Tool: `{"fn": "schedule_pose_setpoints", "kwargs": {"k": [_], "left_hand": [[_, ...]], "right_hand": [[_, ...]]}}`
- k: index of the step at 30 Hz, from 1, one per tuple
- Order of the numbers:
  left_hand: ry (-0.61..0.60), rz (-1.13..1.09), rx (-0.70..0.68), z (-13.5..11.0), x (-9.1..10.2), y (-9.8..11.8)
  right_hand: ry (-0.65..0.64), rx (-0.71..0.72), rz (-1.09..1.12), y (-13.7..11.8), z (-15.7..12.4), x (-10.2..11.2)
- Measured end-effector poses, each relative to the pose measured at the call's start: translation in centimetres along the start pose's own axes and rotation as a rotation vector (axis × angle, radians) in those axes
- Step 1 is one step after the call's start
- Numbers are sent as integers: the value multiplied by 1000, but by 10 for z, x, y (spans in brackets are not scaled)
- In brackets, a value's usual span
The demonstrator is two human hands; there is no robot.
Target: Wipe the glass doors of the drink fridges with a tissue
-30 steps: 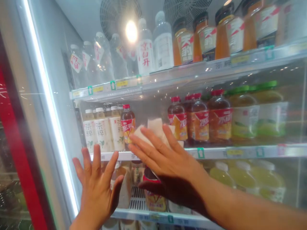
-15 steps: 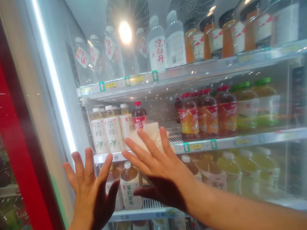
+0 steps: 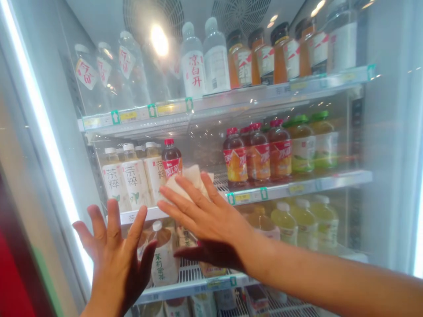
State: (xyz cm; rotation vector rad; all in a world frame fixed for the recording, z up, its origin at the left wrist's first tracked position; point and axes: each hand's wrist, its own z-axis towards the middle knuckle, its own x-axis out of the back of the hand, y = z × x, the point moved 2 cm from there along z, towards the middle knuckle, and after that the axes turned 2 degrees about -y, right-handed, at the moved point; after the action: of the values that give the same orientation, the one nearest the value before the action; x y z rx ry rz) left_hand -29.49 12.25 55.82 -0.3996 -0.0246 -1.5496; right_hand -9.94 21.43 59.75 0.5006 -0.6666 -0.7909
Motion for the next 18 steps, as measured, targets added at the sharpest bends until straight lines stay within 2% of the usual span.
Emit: {"fn": "schedule_pose_setpoints", "kwargs": {"k": [4,8,10,14,18], "left_hand": [[20,30,-1,13,-8,23],[3,30,10,20,-20,55],[2,35,3,27,-25,75],[32,57,-5,46,-34,119],[20,42,6,55,-49,166]], "right_hand": [[37,-49,-28,22,-12,8],[-13,32,77,32,-49,10],[-10,53,71,48,-64,14],[47,-6,1,91,-87,28],[10,28,104,111,-130,35]]}}
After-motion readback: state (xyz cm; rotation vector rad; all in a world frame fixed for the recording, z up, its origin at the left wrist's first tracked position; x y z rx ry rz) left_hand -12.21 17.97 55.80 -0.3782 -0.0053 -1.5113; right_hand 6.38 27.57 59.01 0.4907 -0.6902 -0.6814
